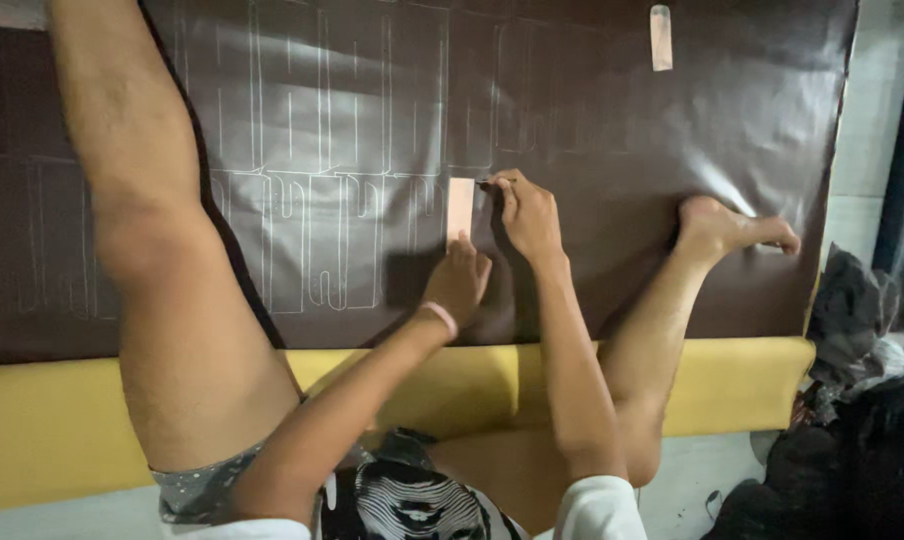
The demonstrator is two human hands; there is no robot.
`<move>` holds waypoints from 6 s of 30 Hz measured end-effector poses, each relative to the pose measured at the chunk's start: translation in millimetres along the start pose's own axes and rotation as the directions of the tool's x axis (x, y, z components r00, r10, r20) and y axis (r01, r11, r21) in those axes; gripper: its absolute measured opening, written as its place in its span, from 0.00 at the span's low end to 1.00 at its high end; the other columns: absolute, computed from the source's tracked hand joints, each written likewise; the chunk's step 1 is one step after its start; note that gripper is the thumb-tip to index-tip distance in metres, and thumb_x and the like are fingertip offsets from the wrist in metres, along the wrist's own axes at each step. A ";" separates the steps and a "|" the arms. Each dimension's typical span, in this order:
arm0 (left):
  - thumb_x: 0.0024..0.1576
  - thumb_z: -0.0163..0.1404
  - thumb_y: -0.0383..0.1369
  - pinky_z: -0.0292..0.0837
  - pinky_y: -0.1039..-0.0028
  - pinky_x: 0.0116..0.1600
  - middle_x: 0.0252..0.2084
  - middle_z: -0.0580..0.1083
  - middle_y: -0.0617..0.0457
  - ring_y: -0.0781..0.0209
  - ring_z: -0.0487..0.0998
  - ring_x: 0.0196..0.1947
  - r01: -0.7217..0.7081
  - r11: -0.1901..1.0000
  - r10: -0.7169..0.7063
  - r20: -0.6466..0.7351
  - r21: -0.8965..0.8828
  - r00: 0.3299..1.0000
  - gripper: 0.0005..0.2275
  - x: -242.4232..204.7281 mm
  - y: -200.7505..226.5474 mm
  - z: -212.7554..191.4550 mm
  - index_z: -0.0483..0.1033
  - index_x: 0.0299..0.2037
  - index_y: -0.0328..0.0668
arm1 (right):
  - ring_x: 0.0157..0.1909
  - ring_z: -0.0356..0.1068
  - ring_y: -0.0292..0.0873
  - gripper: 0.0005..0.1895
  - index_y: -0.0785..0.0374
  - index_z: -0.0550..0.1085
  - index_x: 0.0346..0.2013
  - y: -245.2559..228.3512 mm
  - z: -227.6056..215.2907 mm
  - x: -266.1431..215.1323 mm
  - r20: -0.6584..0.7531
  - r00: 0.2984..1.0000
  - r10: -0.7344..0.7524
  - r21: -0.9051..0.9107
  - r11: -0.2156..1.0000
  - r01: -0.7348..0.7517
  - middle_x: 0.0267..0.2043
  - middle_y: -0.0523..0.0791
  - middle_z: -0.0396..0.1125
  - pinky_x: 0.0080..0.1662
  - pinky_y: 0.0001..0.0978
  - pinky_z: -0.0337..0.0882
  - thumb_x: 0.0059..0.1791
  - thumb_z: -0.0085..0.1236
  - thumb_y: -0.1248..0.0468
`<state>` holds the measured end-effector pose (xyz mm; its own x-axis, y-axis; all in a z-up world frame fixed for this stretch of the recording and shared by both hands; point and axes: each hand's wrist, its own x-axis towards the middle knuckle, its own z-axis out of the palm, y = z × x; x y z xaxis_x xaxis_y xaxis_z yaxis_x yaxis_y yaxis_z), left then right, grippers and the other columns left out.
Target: The person sits on the floor and uses a small wooden guide and a scoring tool to make straight indentations along pre-drawn lines on a large brown sheet. They repeatedly reposition the guide and score multiple sections of the material.
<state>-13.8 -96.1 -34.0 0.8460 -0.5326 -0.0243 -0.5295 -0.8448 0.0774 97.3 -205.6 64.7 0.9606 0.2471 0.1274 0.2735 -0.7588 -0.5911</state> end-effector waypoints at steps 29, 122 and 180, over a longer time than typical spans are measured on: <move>0.45 0.64 0.39 0.51 0.45 0.64 0.71 0.63 0.67 0.55 0.66 0.64 0.168 0.750 -0.130 0.107 -0.640 0.986 0.22 -32.4 -72.8 -34.0 0.76 0.51 0.60 | 0.47 0.76 0.49 0.15 0.61 0.78 0.44 -28.6 11.0 -132.4 0.107 0.991 -0.086 -0.038 0.995 0.091 0.47 0.45 0.77 0.52 0.39 0.75 0.49 0.49 0.78; 0.48 0.61 0.45 0.56 0.50 0.60 0.71 0.61 0.65 0.58 0.65 0.61 0.121 0.874 -0.036 0.186 -0.470 0.982 0.25 -36.1 -74.5 -73.4 0.73 0.59 0.73 | 0.50 0.78 0.48 0.10 0.70 0.75 0.45 -14.7 -8.4 -135.1 -0.192 0.973 0.132 0.210 0.974 -0.090 0.49 0.50 0.75 0.53 0.34 0.77 0.59 0.44 0.69; 0.36 0.71 0.41 0.51 0.53 0.65 0.72 0.51 0.51 0.48 0.55 0.68 0.323 0.631 -0.273 0.187 -0.706 0.944 0.41 -4.3 -55.3 -52.5 0.70 0.65 0.66 | 0.60 0.53 0.56 0.43 0.30 0.66 0.67 33.5 -2.4 -138.5 0.251 0.877 0.409 -0.270 0.900 -0.342 0.61 0.48 0.53 0.58 0.55 0.57 0.38 0.73 0.43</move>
<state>15.1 -44.4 14.2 0.9313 -0.2817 -0.2307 -0.0175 -0.6676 0.7443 -26.5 -266.7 29.1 0.9422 0.0579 -0.3299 -0.0689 -0.9303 -0.3602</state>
